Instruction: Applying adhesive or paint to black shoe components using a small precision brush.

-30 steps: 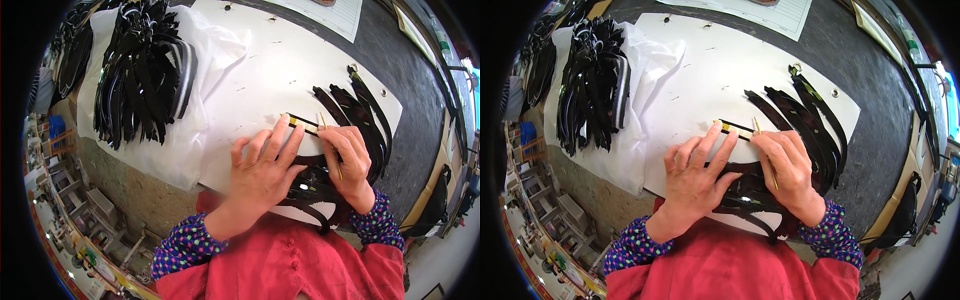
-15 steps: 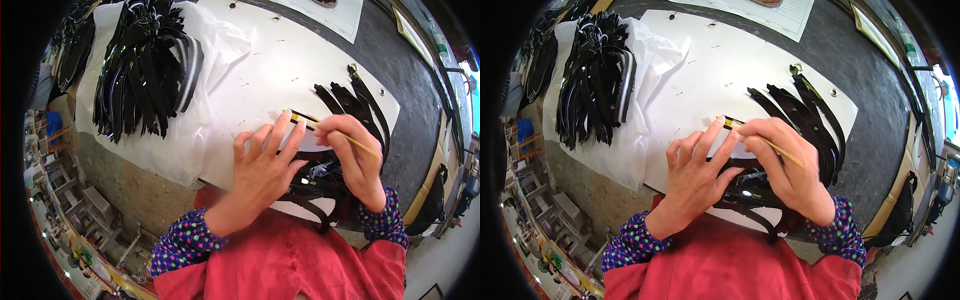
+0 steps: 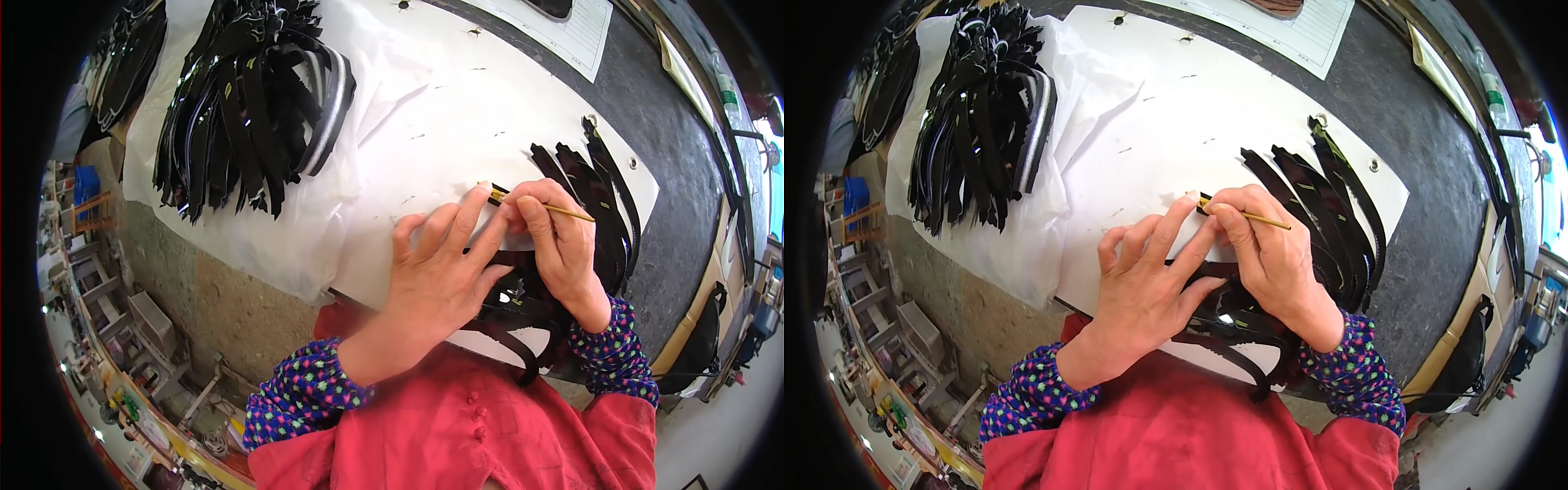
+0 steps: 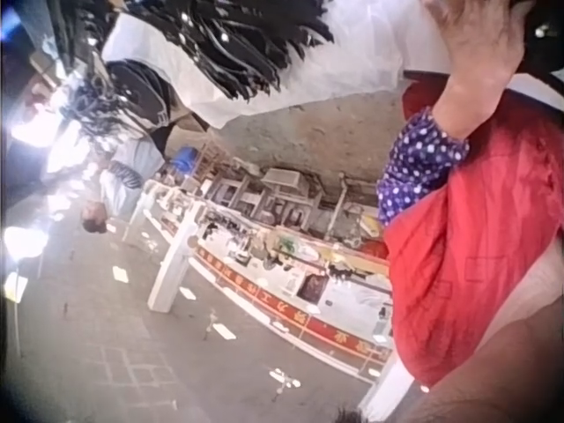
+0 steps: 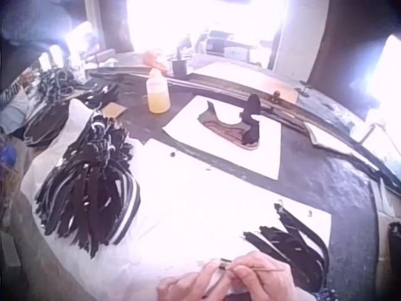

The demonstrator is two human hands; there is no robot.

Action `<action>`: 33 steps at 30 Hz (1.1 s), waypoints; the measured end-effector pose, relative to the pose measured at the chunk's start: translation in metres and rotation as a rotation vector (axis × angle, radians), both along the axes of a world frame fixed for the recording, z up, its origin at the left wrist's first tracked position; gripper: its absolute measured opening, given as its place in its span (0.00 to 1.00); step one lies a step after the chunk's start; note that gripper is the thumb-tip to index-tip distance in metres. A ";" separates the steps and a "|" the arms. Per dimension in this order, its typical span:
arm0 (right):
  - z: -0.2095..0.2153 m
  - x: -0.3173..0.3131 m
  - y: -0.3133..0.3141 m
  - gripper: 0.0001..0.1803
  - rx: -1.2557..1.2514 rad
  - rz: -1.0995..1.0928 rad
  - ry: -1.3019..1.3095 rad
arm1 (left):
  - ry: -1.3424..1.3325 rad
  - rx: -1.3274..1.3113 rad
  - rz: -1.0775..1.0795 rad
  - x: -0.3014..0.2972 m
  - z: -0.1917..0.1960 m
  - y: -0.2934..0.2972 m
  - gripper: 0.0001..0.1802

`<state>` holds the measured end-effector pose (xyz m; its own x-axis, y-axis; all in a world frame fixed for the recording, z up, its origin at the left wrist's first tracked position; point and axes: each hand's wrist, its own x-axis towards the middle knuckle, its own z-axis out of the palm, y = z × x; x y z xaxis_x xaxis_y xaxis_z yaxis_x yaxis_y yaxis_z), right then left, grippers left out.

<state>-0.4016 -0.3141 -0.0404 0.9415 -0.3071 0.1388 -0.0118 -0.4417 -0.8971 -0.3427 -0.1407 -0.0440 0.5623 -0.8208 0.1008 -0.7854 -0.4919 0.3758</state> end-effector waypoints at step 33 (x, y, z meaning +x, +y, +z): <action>0.006 -0.030 -0.016 0.14 -0.549 -0.041 -0.097 | 0.018 -0.165 -0.049 0.007 -0.001 -0.002 0.33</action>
<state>-0.4317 -0.3301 -0.0345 0.9054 -0.2009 0.3740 0.0325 -0.8455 -0.5329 -0.3356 -0.1426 -0.0446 0.5253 -0.8202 0.2267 -0.7992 -0.3840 0.4624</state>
